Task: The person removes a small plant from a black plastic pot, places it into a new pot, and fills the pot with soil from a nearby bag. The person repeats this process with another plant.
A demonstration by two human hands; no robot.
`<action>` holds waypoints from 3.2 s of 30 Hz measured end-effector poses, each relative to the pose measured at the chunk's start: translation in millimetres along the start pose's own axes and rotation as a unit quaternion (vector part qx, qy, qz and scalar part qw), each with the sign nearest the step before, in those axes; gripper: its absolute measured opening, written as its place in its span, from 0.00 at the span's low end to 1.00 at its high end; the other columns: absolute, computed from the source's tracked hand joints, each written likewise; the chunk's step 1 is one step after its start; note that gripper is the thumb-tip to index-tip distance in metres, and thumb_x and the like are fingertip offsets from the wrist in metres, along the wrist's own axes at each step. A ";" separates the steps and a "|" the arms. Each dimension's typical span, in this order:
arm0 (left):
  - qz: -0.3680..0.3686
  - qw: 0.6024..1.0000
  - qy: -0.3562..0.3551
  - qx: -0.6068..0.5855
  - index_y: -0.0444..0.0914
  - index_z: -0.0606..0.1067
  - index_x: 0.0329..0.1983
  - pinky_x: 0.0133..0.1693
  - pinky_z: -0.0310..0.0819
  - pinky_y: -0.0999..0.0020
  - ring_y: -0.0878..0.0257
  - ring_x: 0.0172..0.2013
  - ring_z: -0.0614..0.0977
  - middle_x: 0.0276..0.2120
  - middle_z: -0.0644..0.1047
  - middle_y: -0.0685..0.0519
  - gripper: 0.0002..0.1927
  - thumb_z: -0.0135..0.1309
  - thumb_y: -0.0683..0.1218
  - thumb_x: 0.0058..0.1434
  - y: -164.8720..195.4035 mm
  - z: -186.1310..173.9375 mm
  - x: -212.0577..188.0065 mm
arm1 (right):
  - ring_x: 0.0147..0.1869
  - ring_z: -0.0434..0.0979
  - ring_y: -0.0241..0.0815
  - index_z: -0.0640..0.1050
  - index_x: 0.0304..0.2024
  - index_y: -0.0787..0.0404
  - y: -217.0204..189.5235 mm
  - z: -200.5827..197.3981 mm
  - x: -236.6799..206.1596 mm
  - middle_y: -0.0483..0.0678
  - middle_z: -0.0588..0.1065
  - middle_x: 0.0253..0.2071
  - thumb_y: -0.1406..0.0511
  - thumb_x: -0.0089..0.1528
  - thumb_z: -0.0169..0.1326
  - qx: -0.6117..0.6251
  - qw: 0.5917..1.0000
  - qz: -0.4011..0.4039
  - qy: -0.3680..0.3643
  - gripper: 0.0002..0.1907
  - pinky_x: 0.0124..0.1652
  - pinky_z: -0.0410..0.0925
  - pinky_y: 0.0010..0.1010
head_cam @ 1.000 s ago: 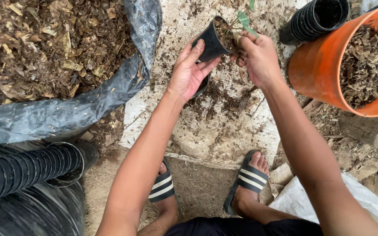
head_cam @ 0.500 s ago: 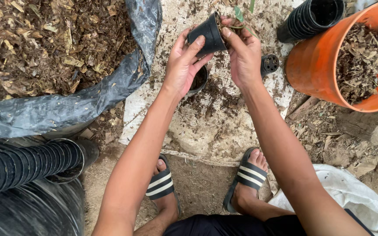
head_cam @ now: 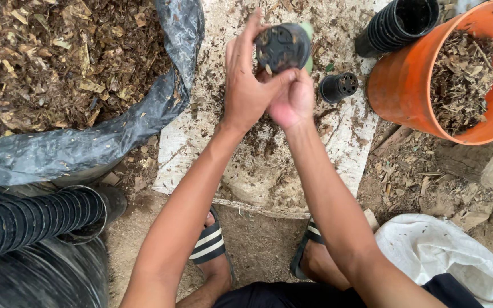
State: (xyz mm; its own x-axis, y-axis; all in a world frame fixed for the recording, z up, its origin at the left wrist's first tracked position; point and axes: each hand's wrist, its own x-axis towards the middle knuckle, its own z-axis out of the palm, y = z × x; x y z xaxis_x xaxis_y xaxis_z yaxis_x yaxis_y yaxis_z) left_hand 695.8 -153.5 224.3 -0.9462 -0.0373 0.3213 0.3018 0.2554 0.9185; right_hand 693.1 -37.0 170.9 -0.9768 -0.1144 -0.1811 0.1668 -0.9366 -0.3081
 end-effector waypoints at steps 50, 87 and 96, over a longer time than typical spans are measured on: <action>0.137 0.989 -0.049 0.024 0.41 0.60 0.69 0.74 0.44 0.49 0.55 0.68 0.69 0.65 0.70 0.54 0.47 0.74 0.53 0.52 -3.4 5.0 5.1 | 0.64 0.72 0.51 0.68 0.62 0.66 -1.9 -14.2 -0.6 0.58 0.71 0.61 0.61 0.73 0.36 0.113 0.992 0.056 0.002 0.21 0.67 0.66 0.43; -0.047 0.986 -0.054 -0.152 0.40 0.61 0.70 0.67 0.75 0.59 0.56 0.62 0.77 0.60 0.74 0.49 0.49 0.67 0.65 0.53 2.8 7.4 10.2 | 0.64 0.73 0.54 0.67 0.61 0.74 -9.2 -15.1 0.1 0.63 0.71 0.60 0.66 0.74 0.35 0.145 0.988 0.047 0.021 0.19 0.64 0.70 0.43; -0.132 0.855 0.066 -0.497 0.30 0.60 0.67 0.64 0.71 0.51 0.48 0.63 0.71 0.60 0.69 0.38 0.43 0.58 0.66 0.64 1.6 -25.6 42.2 | 0.56 0.75 0.64 0.66 0.57 0.79 -18.3 37.1 -6.0 0.73 0.71 0.52 0.70 0.69 0.36 0.259 0.955 0.045 0.137 0.19 0.54 0.76 0.48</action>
State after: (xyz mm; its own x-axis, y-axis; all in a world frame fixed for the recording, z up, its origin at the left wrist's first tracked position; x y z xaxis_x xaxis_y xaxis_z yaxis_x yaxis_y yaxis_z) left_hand 659.3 -179.4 245.2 -0.9951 -0.0918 0.0362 0.0916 -0.7228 0.6849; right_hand 690.9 -31.5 212.4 -0.8779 -0.1777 -0.4447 0.0906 -0.9735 0.2101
